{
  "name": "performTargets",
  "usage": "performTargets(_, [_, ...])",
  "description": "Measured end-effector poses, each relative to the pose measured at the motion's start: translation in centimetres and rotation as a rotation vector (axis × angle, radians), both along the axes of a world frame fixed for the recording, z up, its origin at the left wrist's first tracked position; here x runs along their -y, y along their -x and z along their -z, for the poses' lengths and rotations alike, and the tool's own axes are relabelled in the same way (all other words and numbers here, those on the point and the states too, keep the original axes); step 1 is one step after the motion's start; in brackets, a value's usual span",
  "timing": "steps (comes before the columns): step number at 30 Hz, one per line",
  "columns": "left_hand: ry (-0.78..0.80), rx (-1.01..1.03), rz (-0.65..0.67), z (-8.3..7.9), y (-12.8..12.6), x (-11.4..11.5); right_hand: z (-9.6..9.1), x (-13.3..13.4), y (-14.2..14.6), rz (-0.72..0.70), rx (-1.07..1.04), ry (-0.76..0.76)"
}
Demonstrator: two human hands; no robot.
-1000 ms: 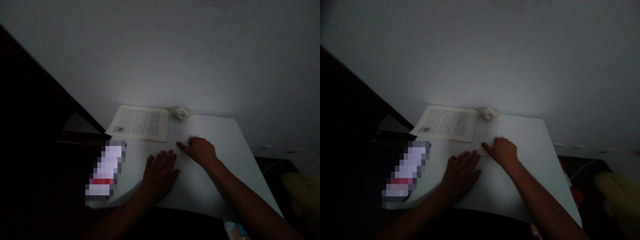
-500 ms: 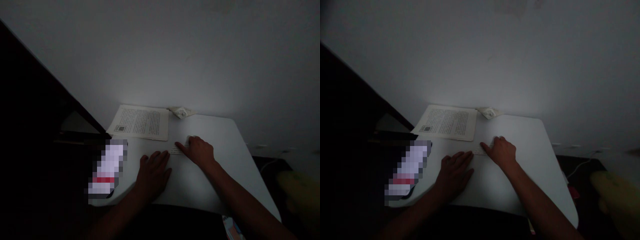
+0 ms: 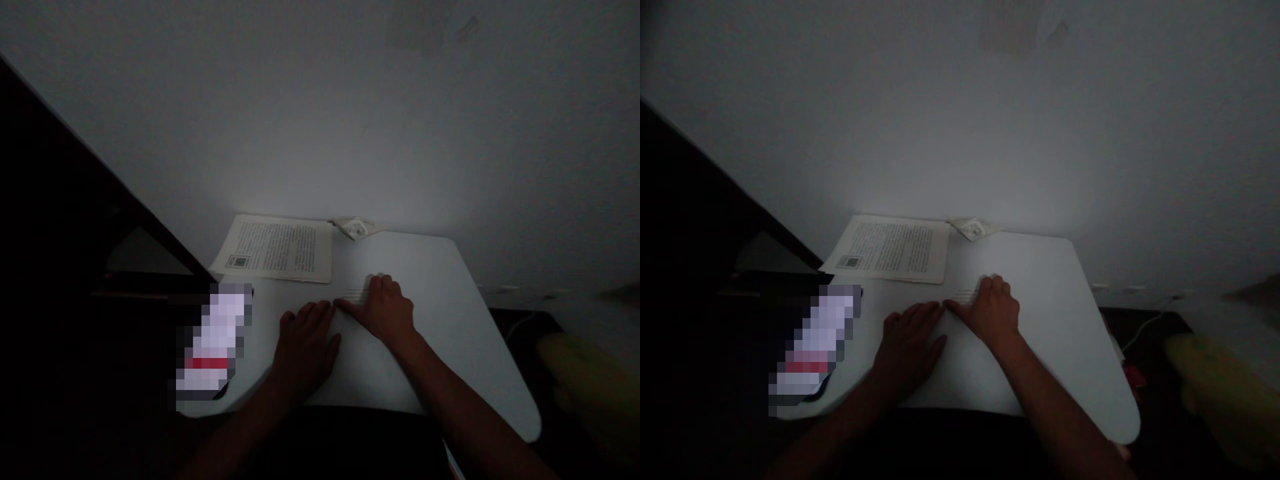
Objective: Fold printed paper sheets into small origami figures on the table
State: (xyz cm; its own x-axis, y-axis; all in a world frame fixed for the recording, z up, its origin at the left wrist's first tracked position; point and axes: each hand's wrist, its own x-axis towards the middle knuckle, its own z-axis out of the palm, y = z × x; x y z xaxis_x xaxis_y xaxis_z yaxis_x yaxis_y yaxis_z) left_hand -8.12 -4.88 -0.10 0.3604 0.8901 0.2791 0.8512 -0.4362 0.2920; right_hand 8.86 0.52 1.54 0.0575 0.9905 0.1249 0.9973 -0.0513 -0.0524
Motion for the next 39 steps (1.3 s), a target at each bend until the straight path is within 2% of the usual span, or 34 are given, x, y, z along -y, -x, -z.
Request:
performTargets(4, [0.000, 0.019, -0.019, -0.1, 0.0, -0.1, 0.0, 0.4, 0.6, -0.006, 0.006, -0.022])
performTargets(8, [-0.008, 0.031, -0.031, -0.1, 0.1, 0.0, -0.2, 0.5, 0.0, -0.042, -0.027, 0.019])
performTargets(10, [-0.004, 0.038, -0.035, -0.1, 0.1, 0.1, -0.4, 0.5, -1.0, -0.100, -0.081, 0.057])
performTargets(14, [0.050, 0.095, -0.058, -0.1, 0.0, 0.0, -1.1, -0.4, -4.0, -0.349, -0.264, 0.183])
performTargets(16, [0.108, 0.167, -0.091, -0.5, -0.3, -0.7, -1.6, -1.2, -5.1, -0.428, -0.318, 0.249])
performTargets(19, [0.175, 0.327, -0.114, -1.7, -0.9, -2.6, -2.2, -2.3, -5.5, -0.509, -0.255, 0.277])
performTargets(23, [0.144, 0.577, -0.102, -3.7, -2.4, -7.1, -2.6, -2.6, -4.7, -0.567, -0.123, 0.227])
performTargets(27, [0.108, 0.837, -0.138, -4.6, -3.8, -11.3, -2.3, -2.8, -4.8, -0.559, -0.167, 0.160])
performTargets(29, [0.048, 0.912, -0.115, -4.4, -4.2, -12.2, -2.1, -3.2, -5.5, -0.516, -0.293, 0.126])
performTargets(31, [-0.041, 0.949, -0.110, -3.8, -4.4, -12.0, -1.7, -3.6, -6.5, -0.439, -0.482, 0.088])
performTargets(34, [-0.073, 0.958, -0.111, -2.9, -4.9, -10.8, -0.8, -4.0, -7.7, -0.278, -0.906, 0.049])
performTargets(36, [0.021, 0.971, -0.030, -2.4, -5.4, -10.1, 0.0, -4.0, -7.8, -0.185, -1.220, 0.063])
performTargets(39, [0.292, 0.981, 0.149, -2.1, -6.3, -9.5, 1.2, -3.7, -7.0, -0.111, -1.527, 0.163])
